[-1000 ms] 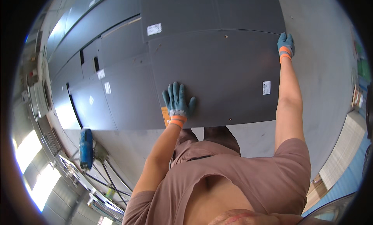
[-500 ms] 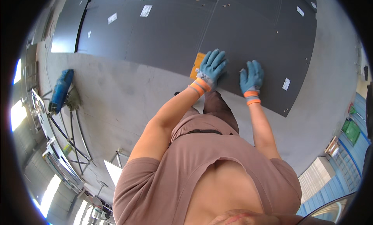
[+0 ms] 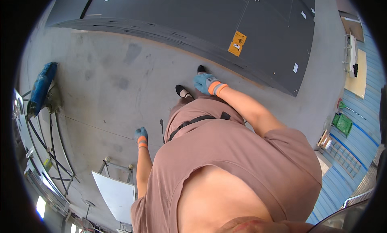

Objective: The person wipes a long metal strip with a cloth, applies adhesive from a tube into holes on the strip, and places the strip onto a larger metal panel. They then pick up another metal strip and apply adhesive to its edges before positioning it on the panel.

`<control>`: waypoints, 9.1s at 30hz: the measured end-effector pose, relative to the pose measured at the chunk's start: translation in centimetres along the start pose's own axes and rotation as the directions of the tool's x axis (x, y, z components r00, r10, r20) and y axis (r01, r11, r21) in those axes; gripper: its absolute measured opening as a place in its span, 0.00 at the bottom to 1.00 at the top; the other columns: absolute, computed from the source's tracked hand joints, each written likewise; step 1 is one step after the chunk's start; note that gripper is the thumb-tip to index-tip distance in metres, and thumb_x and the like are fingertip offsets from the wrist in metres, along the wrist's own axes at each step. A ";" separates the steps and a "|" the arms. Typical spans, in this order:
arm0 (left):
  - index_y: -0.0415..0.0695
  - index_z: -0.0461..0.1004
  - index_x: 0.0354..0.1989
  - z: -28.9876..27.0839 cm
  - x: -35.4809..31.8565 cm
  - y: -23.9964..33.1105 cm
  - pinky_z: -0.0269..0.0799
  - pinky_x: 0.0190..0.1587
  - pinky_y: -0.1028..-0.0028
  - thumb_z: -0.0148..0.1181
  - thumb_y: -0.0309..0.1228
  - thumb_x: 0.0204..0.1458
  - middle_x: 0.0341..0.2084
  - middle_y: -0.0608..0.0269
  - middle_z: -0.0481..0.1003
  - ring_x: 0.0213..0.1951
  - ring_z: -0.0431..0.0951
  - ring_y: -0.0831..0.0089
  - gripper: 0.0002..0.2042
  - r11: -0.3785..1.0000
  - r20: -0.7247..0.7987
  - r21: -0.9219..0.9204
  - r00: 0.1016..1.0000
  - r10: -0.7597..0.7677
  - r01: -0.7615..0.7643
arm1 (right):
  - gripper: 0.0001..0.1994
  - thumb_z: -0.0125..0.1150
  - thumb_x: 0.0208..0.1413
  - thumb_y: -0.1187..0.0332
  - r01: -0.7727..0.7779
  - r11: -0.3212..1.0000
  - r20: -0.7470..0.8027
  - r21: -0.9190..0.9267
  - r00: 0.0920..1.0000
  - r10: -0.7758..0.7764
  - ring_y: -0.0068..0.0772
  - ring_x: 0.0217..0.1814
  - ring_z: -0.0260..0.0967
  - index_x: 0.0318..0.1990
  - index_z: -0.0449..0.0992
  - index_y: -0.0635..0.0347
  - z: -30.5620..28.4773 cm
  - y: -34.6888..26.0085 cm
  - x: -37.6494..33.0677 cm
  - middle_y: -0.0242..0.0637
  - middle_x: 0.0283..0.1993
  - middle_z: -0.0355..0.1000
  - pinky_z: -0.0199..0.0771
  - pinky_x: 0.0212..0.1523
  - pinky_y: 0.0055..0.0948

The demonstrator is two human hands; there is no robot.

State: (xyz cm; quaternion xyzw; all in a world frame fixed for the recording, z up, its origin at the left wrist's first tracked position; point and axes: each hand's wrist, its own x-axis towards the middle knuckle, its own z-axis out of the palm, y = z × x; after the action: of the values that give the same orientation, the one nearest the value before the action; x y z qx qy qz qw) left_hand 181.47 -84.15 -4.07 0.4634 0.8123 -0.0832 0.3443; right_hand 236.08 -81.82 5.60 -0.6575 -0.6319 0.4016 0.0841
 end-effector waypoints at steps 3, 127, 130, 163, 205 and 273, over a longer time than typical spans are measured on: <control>0.32 0.82 0.45 -1.9 0.8 -2.2 0.77 0.47 0.55 0.61 0.45 0.59 0.39 0.47 0.85 0.40 0.82 0.54 0.23 0.995 0.105 -0.042 0.991 -0.086 0.090 | 0.13 0.58 0.63 0.56 -0.026 0.997 -0.029 -0.069 0.999 0.024 0.60 0.49 0.78 0.38 0.82 0.53 1.4 -0.5 2.6 0.45 0.45 0.82 0.77 0.49 0.55; 0.38 0.77 0.58 -126.7 102.6 -144.7 0.60 0.68 0.43 0.64 0.46 0.57 0.67 0.44 0.68 0.69 0.65 0.41 0.27 0.870 -0.808 -0.442 0.324 -0.491 0.216 | 0.36 0.71 0.55 0.47 0.938 0.098 0.586 -0.333 0.287 -0.757 0.52 0.61 0.73 0.71 0.68 0.43 145.5 -227.8 101.2 0.41 0.60 0.76 0.74 0.64 0.46; 0.39 0.77 0.59 -126.6 102.4 -144.6 0.60 0.68 0.43 0.64 0.46 0.57 0.67 0.45 0.68 0.70 0.65 0.41 0.27 0.873 -0.809 -0.432 0.331 -0.486 0.225 | 0.36 0.72 0.56 0.49 0.937 0.105 0.600 -0.332 0.296 -0.743 0.51 0.59 0.75 0.71 0.68 0.40 142.8 -229.3 99.3 0.40 0.58 0.76 0.76 0.61 0.47; 0.47 0.77 0.47 -138.4 103.0 -102.6 0.80 0.46 0.56 0.70 0.53 0.51 0.38 0.52 0.84 0.42 0.85 0.51 0.24 0.867 -0.080 0.188 0.873 0.482 -0.461 | 0.30 0.72 0.49 0.63 0.515 0.680 -0.396 -0.521 0.560 -0.728 0.58 0.69 0.68 0.62 0.77 0.57 88.3 -173.8 99.1 0.46 0.66 0.72 0.68 0.69 0.55; 0.46 0.76 0.49 -132.9 116.5 -83.6 0.78 0.54 0.57 0.69 0.59 0.52 0.44 0.53 0.85 0.48 0.85 0.51 0.29 0.911 0.258 0.190 0.914 0.313 -0.366 | 0.12 0.59 0.60 0.58 0.090 0.867 0.104 -0.490 0.994 -0.045 0.49 0.51 0.80 0.46 0.84 0.49 79.4 -167.0 120.9 0.38 0.48 0.83 0.79 0.53 0.46; 0.45 0.77 0.50 -134.8 116.0 -83.3 0.79 0.53 0.61 0.66 0.59 0.55 0.37 0.59 0.86 0.45 0.86 0.56 0.29 0.908 0.316 0.121 0.883 0.348 -0.401 | 0.12 0.57 0.65 0.61 0.054 0.914 0.079 -0.401 0.997 -0.024 0.52 0.49 0.81 0.47 0.83 0.55 79.4 -166.8 120.5 0.45 0.47 0.83 0.79 0.51 0.44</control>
State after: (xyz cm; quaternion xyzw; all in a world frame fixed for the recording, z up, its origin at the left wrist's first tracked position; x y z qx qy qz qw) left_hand 10.34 11.42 7.76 0.6244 0.6373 -0.1553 0.4242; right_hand 43.72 26.16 5.20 -0.6331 -0.7166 0.2847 -0.0681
